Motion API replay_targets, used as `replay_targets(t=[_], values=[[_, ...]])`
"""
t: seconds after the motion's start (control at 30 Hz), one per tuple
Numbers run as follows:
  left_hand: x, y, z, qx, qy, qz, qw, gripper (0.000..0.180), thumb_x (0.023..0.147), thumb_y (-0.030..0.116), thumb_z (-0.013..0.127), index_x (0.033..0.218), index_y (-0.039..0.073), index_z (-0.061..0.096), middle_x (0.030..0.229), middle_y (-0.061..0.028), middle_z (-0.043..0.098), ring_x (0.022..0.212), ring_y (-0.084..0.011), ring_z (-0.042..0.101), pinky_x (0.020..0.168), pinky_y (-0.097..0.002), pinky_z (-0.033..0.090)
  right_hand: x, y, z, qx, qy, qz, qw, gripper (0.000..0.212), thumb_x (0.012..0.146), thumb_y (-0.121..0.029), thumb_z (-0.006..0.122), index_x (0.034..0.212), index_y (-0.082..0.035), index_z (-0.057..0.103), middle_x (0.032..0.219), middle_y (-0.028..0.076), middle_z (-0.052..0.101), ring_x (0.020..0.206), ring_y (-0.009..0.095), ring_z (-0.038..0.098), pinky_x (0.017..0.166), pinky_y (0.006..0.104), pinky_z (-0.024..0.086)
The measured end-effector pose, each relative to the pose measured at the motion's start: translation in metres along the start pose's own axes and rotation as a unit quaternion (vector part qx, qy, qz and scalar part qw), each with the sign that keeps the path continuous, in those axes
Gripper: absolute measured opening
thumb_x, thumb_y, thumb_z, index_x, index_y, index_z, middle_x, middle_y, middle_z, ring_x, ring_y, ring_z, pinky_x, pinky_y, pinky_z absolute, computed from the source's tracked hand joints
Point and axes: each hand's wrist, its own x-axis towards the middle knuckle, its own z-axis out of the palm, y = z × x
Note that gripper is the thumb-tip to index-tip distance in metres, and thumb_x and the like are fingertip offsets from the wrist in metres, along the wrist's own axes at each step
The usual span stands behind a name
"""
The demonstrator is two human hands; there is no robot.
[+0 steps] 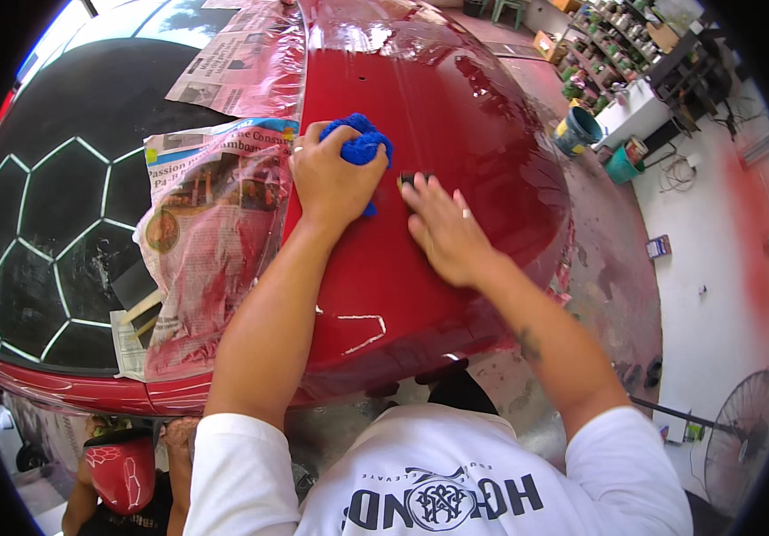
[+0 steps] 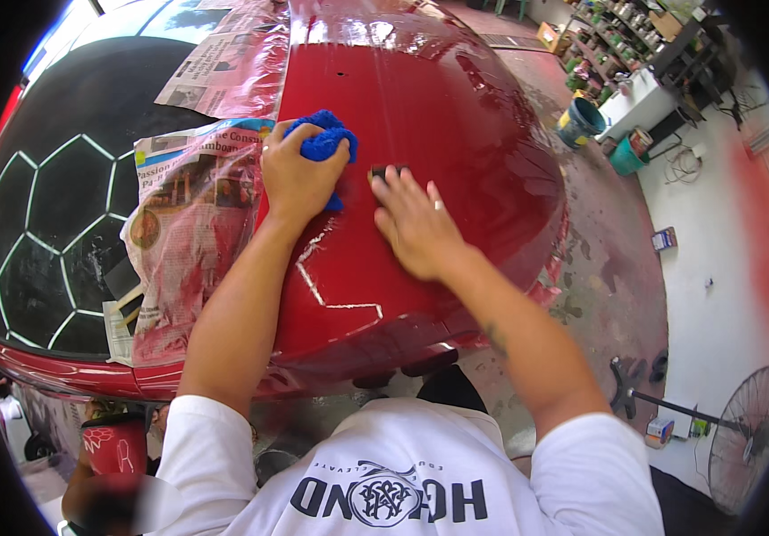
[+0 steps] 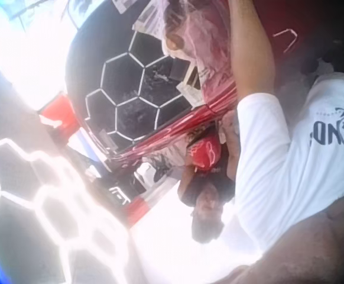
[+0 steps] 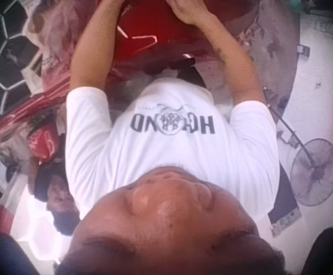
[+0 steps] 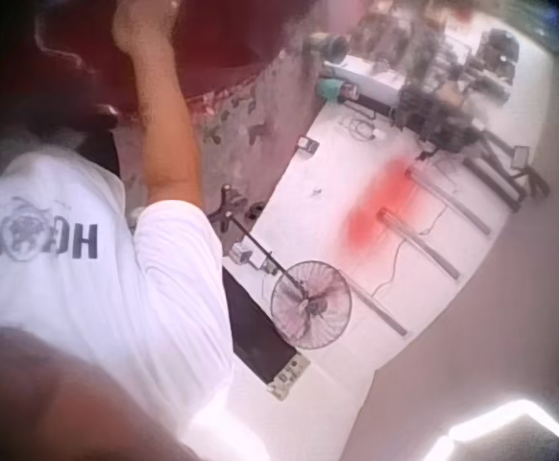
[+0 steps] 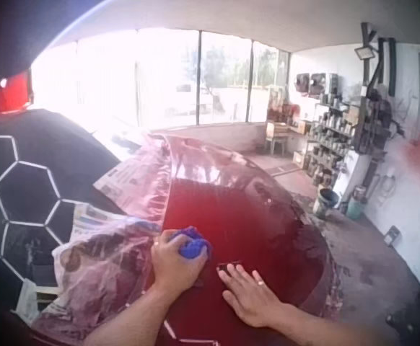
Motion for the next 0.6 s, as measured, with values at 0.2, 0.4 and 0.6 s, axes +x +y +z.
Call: replay_targets(t=[0.2,0.4,0.6], values=[[-0.005,0.010,0.001,0.016,0.001,-0.025,1.000,0.039,0.078,0.038,0.091,0.101,0.008,0.083,0.119,-0.0174,0.073,0.113,-0.0402,0.069,0.101,-0.0519,0.055,-0.147,-0.069,-0.051,0.028,-0.113,0.027,0.993,0.062,0.118,-0.036,0.044,0.172,-0.008,0.037,0.179,0.021,0.033,0.167,0.041,0.027,0.133,0.0638,0.021],[-0.004,0.016,0.001,-0.004,0.008,-0.034,0.999,0.035,0.078,0.033,0.093,0.097,0.007,0.082,0.117,-0.0182,0.073,0.111,-0.0402,0.070,0.098,-0.0522,0.056,-0.088,-0.033,-0.034,0.002,-0.082,0.031,0.996,0.062,0.119,-0.038,0.040,0.174,-0.010,0.033,0.182,0.020,0.027,0.170,0.039,0.022,0.134,0.0639,0.017],[-0.003,0.015,-0.002,-0.006,-0.015,-0.022,1.000,0.028,0.075,0.026,0.093,0.093,0.008,0.080,0.115,-0.0169,0.072,0.110,-0.0398,0.068,0.097,-0.0514,0.055,0.136,0.078,-0.002,-0.002,-0.063,0.065,0.996,0.064,0.120,-0.048,0.031,0.176,-0.017,0.031,0.185,0.015,0.023,0.171,0.035,0.019,0.136,0.0635,0.014]])
